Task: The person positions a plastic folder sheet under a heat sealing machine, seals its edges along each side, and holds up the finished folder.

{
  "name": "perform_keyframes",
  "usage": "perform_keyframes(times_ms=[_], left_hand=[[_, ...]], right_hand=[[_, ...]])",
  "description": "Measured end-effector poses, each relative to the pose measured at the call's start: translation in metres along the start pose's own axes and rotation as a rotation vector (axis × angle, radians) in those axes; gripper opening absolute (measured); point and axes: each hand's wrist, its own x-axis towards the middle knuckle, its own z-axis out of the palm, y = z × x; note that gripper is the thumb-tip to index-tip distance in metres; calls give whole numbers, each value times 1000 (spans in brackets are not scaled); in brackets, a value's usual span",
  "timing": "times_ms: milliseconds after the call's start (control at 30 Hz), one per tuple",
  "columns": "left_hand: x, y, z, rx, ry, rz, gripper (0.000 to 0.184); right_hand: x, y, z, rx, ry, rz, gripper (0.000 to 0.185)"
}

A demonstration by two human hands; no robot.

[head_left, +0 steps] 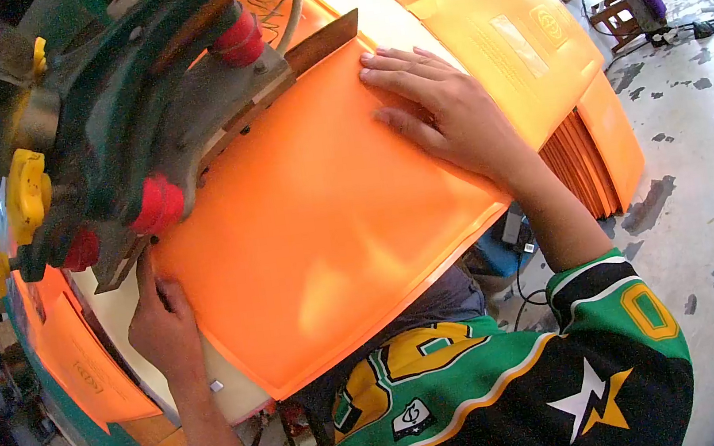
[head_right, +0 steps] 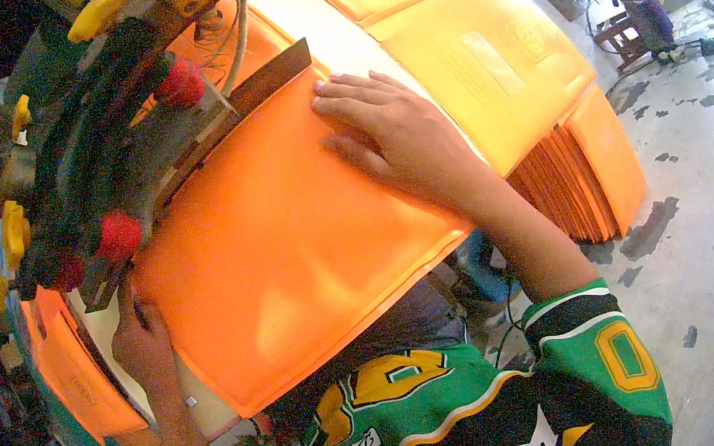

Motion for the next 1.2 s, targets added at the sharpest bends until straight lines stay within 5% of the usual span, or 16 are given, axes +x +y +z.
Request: perform_keyframes(times_ms=[1200], left_hand=[[9, 10, 2, 82, 56, 9, 44]], right_hand=[[8, -12, 7, 46, 5, 50, 37]])
